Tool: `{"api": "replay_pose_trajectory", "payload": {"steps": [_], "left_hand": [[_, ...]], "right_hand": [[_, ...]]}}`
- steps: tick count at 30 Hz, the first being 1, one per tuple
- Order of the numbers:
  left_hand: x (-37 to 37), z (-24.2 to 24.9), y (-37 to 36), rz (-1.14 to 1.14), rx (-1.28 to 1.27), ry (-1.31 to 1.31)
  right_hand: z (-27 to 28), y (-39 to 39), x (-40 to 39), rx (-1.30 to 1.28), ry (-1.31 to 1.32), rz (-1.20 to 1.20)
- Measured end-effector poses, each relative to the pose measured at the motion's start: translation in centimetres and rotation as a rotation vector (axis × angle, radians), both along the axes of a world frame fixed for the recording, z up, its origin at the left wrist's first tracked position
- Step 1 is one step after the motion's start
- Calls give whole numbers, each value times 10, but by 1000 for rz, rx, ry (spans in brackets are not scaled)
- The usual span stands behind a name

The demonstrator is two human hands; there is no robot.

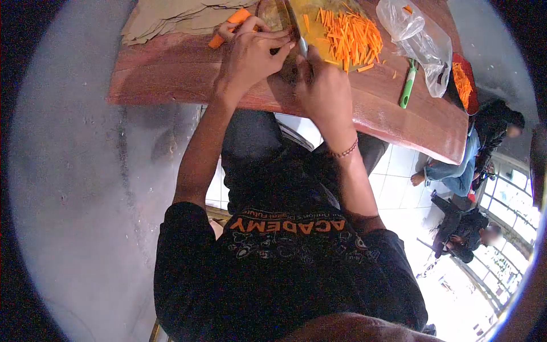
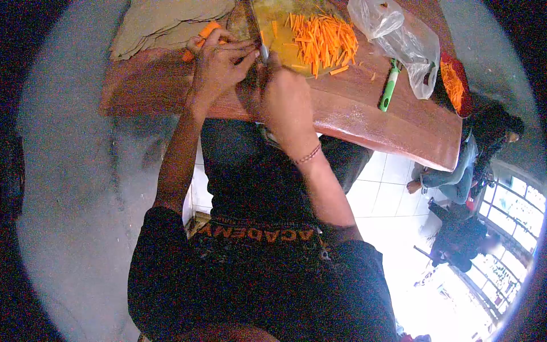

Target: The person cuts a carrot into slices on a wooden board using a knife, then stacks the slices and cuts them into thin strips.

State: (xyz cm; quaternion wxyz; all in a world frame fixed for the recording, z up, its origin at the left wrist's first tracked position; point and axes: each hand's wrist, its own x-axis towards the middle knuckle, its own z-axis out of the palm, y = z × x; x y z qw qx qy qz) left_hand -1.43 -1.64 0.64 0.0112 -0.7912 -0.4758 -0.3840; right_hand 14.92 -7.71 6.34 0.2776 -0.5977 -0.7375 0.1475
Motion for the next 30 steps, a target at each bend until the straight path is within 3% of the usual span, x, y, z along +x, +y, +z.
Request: {"api": "replay_pose_trajectory", "payload": {"steps": [7,19,30], "left_hand": [[4,3,-7,110,-22,84],[3,-16,3,39,-9,-109],[5,5,-15,78,-29,43]], "right_hand": [[6,28,12,-43,98,-32],[13,-11,15,-127,180,-36],[11,-19,15,-151,221,-59]]}}
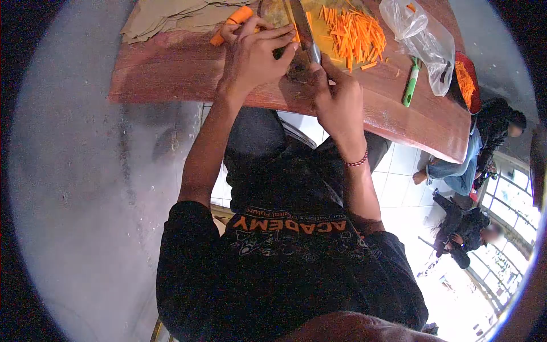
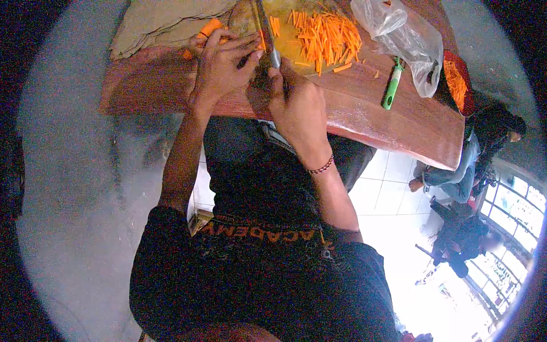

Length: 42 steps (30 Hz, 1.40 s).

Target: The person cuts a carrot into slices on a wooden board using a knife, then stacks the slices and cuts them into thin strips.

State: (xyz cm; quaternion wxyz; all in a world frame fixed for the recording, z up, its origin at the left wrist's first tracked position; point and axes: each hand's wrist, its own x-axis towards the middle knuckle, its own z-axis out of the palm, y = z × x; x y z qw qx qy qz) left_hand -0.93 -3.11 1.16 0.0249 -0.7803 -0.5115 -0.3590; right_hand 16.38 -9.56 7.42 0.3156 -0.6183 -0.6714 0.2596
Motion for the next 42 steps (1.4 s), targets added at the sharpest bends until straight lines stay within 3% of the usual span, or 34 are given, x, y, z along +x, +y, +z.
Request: {"api": "replay_pose_trajectory", "payload": {"steps": [6,19,25,27,33,40,42], "left_hand": [[-6,-7,4,-84,48,-173],[-5,-5,2,-92,49,-95],[-4,-3,-1,-90,47,-111],[-5,-4,1,-94,86,-81],[-6,-8,1,-54,60,-22],[-5,-3,-4,-36,84,3],[-4,-4,-5,-45,95,-3]], "right_hand": [[0,0,3,-58,23,-30],[1,-1,-3,-43,22,-15],[-5,-1,-3,104,-66,61],[-7,0,-7,197,-203,89],[-1,13,-15,127,-233,86],[-10,41,-6,77,-45,43],[-10,39,-2,171,-20,29]]}}
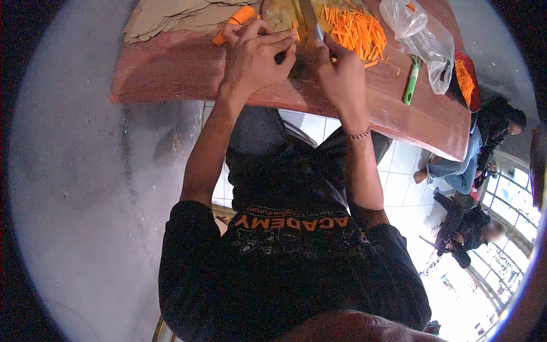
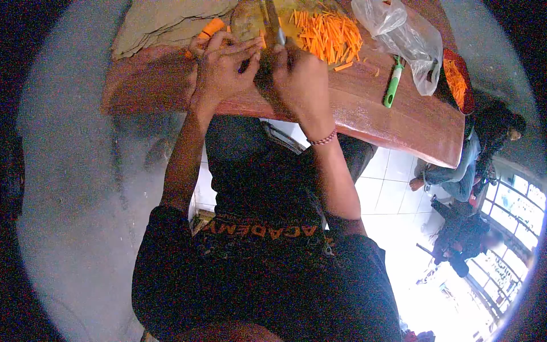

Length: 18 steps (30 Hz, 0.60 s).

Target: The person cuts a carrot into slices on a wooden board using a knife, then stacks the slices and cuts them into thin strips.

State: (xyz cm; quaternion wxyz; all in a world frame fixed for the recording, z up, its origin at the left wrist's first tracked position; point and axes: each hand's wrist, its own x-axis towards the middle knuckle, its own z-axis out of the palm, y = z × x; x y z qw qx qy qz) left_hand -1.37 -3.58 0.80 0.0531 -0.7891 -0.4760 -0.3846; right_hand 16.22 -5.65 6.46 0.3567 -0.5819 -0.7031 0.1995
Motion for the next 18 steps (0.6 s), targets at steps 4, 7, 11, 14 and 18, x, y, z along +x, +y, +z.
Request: {"api": "replay_pose_trajectory", "payload": {"steps": [4,7,11,14,18], "left_hand": [[1,-12,6,-1,-5,-65],[0,-11,6,-7,1,-51],[1,-4,0,21,-8,-22],[1,-6,1,12,0,-16],[1,-3,-1,12,9,17]], "right_hand": [[10,-19,3,-19,-7,-11],[13,-30,-2,-87,9,-9],[8,-35,-4,-155,9,-29],[6,-37,-4,-153,18,-43],[12,-39,-6,-185,7,-24]]}}
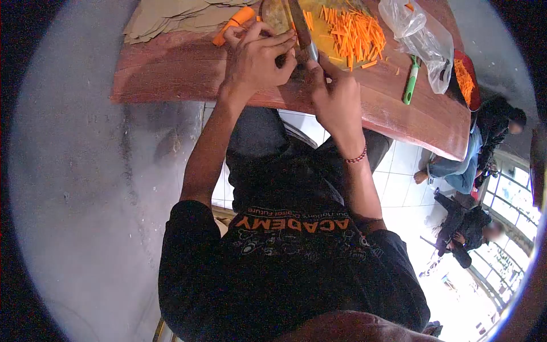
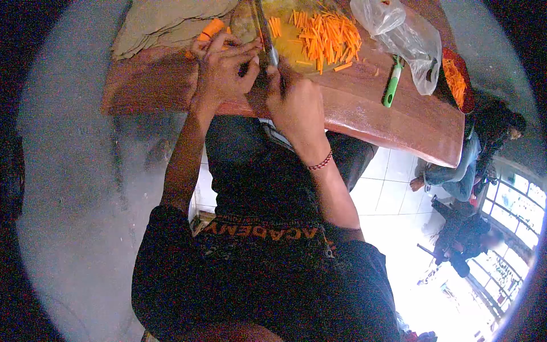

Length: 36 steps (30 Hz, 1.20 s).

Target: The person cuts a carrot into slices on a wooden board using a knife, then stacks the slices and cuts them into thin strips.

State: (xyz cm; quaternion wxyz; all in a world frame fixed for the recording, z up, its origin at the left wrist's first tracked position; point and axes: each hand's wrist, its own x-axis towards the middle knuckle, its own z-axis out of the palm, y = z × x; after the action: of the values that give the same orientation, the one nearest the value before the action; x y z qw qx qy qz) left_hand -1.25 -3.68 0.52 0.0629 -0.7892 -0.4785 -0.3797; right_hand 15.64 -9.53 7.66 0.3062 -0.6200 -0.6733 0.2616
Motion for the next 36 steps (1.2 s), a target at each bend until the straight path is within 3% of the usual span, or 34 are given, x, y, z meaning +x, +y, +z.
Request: {"api": "replay_pose_trajectory", "payload": {"steps": [15,19,25,27,36], "left_hand": [[-3,-4,5,-76,-105,-96],[-3,8,-1,-10,-68,12],[-6,-3,5,-101,-128,-192],[-7,-6,7,-121,-110,-202],[-4,-2,3,-69,-82,-35]], "right_hand": [[-12,29,-5,110,-109,24],[-11,44,-3,101,-88,42],[-5,36,11,36,49,-13],[2,29,10,147,22,-4],[-7,5,7,49,-9,-15]]}}
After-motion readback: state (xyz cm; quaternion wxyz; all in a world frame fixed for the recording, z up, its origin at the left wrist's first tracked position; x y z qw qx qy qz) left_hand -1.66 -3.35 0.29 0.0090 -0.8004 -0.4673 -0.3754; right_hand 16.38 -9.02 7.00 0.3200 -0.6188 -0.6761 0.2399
